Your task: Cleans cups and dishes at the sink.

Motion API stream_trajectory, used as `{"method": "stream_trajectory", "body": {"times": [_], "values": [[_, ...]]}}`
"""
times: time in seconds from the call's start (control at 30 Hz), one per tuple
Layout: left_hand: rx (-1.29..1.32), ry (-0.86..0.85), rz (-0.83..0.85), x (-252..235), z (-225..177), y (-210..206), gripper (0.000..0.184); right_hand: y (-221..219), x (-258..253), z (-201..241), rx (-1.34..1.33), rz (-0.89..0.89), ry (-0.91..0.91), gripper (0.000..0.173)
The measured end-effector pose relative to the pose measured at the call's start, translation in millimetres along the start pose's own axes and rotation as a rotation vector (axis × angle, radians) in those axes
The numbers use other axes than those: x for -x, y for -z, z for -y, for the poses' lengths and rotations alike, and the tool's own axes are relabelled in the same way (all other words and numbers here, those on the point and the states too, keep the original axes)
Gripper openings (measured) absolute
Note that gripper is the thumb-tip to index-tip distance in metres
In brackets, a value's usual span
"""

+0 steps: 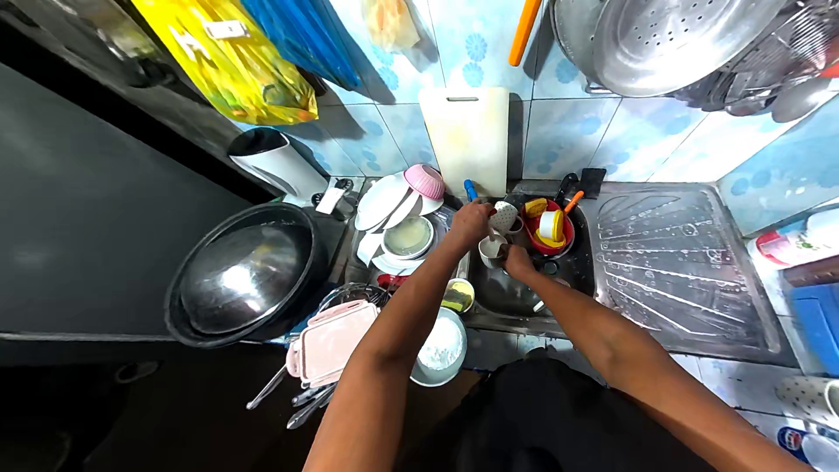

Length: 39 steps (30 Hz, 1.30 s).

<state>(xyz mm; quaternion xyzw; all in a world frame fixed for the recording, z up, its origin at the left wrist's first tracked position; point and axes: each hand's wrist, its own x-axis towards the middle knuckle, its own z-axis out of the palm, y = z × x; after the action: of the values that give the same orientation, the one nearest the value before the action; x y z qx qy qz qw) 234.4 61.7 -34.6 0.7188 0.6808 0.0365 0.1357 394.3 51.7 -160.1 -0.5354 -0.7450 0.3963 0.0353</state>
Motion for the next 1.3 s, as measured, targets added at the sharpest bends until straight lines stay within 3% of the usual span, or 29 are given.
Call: {"method": "stream_trajectory", "body": {"times": [0.63, 1.03, 1.17, 1.3], "values": [[-0.004, -0.023, -0.026, 2, 4, -7, 0.029, -5, -2, -7, -0.013, -0.023, -0.001, 0.027], [-0.003, -0.016, 0.003, 2, 3, -5, 0.040, 1, 5, -3, 0.003, -0.006, -0.033, 0.028], [-0.020, -0.169, -0.048, -3, 19, -11, 0.039, 7, 18, 0, -0.002, 0.026, 0.011, 0.029], [-0.056, -0.399, -0.123, -12, 34, -10, 0.038, 6, 29, -39, -0.109, -0.029, 0.197, 0.025]]}}
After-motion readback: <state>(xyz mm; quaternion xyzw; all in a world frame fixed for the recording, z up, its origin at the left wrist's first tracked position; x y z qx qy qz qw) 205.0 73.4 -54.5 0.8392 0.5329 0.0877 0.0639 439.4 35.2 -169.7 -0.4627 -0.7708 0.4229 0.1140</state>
